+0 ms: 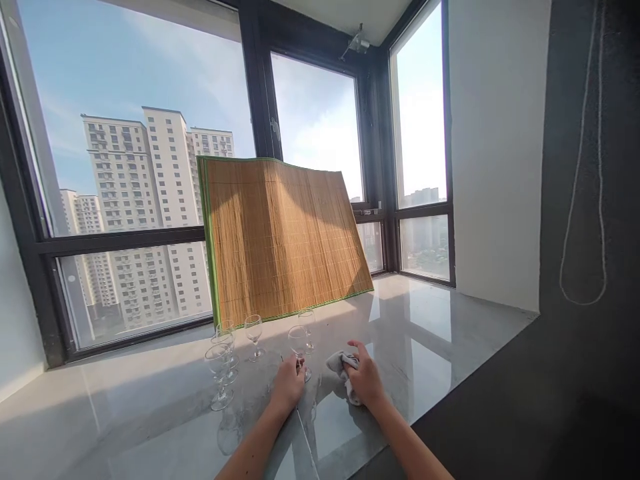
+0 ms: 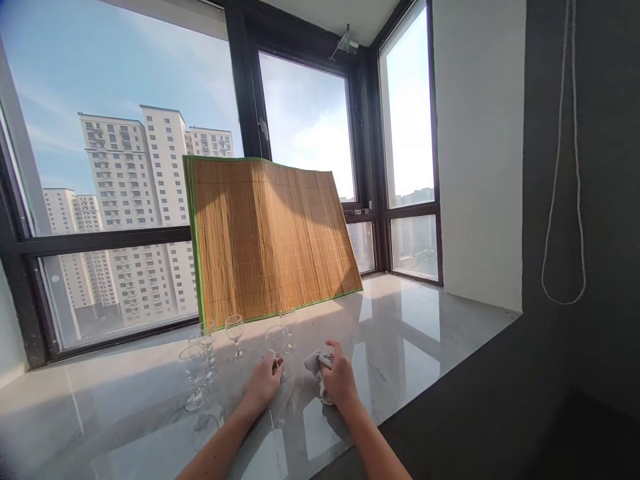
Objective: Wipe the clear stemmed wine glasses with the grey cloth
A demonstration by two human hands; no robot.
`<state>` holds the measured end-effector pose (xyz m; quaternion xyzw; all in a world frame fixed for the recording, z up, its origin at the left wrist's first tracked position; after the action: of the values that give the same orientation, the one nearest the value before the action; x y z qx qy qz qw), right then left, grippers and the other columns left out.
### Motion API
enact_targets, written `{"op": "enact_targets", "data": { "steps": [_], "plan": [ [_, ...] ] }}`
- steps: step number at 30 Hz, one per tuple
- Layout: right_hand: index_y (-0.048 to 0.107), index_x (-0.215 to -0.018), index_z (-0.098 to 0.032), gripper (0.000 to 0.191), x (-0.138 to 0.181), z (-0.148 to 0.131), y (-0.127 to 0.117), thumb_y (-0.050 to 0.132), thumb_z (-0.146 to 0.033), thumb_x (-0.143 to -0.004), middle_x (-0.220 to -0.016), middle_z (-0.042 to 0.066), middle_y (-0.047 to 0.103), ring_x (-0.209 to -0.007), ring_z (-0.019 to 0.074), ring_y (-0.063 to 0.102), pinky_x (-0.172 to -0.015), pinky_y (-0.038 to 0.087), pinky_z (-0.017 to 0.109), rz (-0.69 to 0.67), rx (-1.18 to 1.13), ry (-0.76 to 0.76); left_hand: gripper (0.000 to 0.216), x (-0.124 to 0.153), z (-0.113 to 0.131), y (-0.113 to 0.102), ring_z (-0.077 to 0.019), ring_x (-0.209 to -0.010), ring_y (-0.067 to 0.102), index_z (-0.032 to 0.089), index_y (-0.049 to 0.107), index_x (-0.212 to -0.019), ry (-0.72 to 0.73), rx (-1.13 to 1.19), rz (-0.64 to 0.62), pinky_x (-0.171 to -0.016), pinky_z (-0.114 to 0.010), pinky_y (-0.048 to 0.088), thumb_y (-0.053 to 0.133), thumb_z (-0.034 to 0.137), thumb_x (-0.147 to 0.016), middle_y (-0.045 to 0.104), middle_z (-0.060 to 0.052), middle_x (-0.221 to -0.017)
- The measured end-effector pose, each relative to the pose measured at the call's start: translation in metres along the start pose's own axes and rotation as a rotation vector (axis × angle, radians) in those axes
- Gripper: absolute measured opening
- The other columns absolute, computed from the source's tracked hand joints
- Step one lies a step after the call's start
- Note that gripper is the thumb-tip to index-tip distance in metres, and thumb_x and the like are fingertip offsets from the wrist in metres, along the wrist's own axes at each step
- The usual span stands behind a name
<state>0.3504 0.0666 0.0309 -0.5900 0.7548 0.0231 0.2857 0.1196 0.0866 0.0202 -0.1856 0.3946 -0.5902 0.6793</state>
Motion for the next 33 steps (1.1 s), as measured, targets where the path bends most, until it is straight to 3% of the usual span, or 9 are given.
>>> {"op": "enact_targets", "data": {
  "steps": [4, 9, 14, 18, 25, 33],
  "plan": [
    [0.052, -0.116, -0.019, 0.043, -0.001, 0.006, -0.001, 0.051, -0.024, -0.074, -0.080, 0.004, 0.070, -0.075, 0.0210, 0.067, -0.071, 0.046, 0.028, 0.012, -0.020, 0.011, 0.017, 0.008, 0.008, -0.010, -0.0219, -0.108, 0.057, 0.017, 0.059, -0.099, -0.014, -0.214, 0.023, -0.094, -0.030, 0.040, 0.055, 0.026, -0.085, 0.064, -0.011, -0.111],
    [0.053, -0.116, -0.019, 0.043, -0.003, 0.011, -0.002, 0.052, -0.029, -0.075, -0.079, 0.004, 0.071, -0.073, 0.0218, 0.066, -0.069, 0.045, 0.029, 0.016, -0.028, 0.022, 0.031, 0.021, 0.012, -0.024, -0.0294, -0.105, 0.055, 0.018, 0.060, -0.089, -0.077, -0.333, 0.004, -0.086, -0.036, 0.043, 0.065, 0.045, -0.076, 0.061, -0.011, -0.104],
    [0.053, -0.115, -0.019, 0.042, -0.004, 0.013, -0.002, 0.052, -0.031, -0.074, -0.078, 0.004, 0.070, -0.072, 0.0221, 0.066, -0.069, 0.045, 0.030, 0.021, -0.025, 0.047, 0.018, 0.026, 0.021, -0.025, -0.0261, -0.100, 0.055, 0.020, 0.061, -0.082, -0.037, -0.364, -0.017, -0.085, -0.034, 0.042, 0.062, 0.037, -0.079, 0.063, -0.008, -0.097],
    [0.053, -0.115, -0.018, 0.043, -0.003, 0.012, -0.003, 0.052, -0.031, -0.074, -0.079, 0.005, 0.070, -0.073, 0.0221, 0.066, -0.069, 0.046, 0.030, 0.025, -0.019, 0.056, 0.015, 0.027, 0.030, -0.015, -0.0226, -0.101, 0.056, 0.019, 0.063, -0.087, 0.020, -0.348, -0.070, -0.087, -0.031, 0.041, 0.056, 0.032, -0.082, 0.063, -0.007, -0.100],
    [0.054, -0.114, -0.018, 0.043, -0.002, 0.009, -0.003, 0.052, -0.033, -0.073, -0.078, 0.005, 0.069, -0.071, 0.0213, 0.066, -0.065, 0.046, 0.028, 0.015, -0.035, 0.058, 0.029, 0.032, 0.049, 0.000, -0.0249, -0.110, 0.053, 0.021, 0.065, -0.106, 0.171, -0.250, -0.149, -0.093, -0.034, 0.041, 0.050, 0.034, -0.084, 0.062, -0.009, -0.114],
    [0.053, -0.111, -0.018, 0.041, -0.001, 0.007, -0.004, 0.050, -0.032, -0.073, -0.074, 0.003, 0.069, -0.069, 0.0211, 0.064, -0.067, 0.046, 0.029, 0.016, -0.009, 0.063, 0.045, 0.026, 0.048, 0.010, -0.0260, -0.127, 0.048, 0.024, 0.064, -0.127, 0.272, -0.235, -0.229, -0.110, -0.039, 0.033, 0.051, 0.038, -0.085, 0.058, -0.006, -0.138]
  ]
}}
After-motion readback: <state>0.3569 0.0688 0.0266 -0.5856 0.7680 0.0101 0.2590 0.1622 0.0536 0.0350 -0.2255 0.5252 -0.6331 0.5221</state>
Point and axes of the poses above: each hand's wrist, its own x-axis away from the middle knuckle, its own y-axis out of the palm, z = x × y, the point moved 10 cm from there along -x, towards the middle knuckle
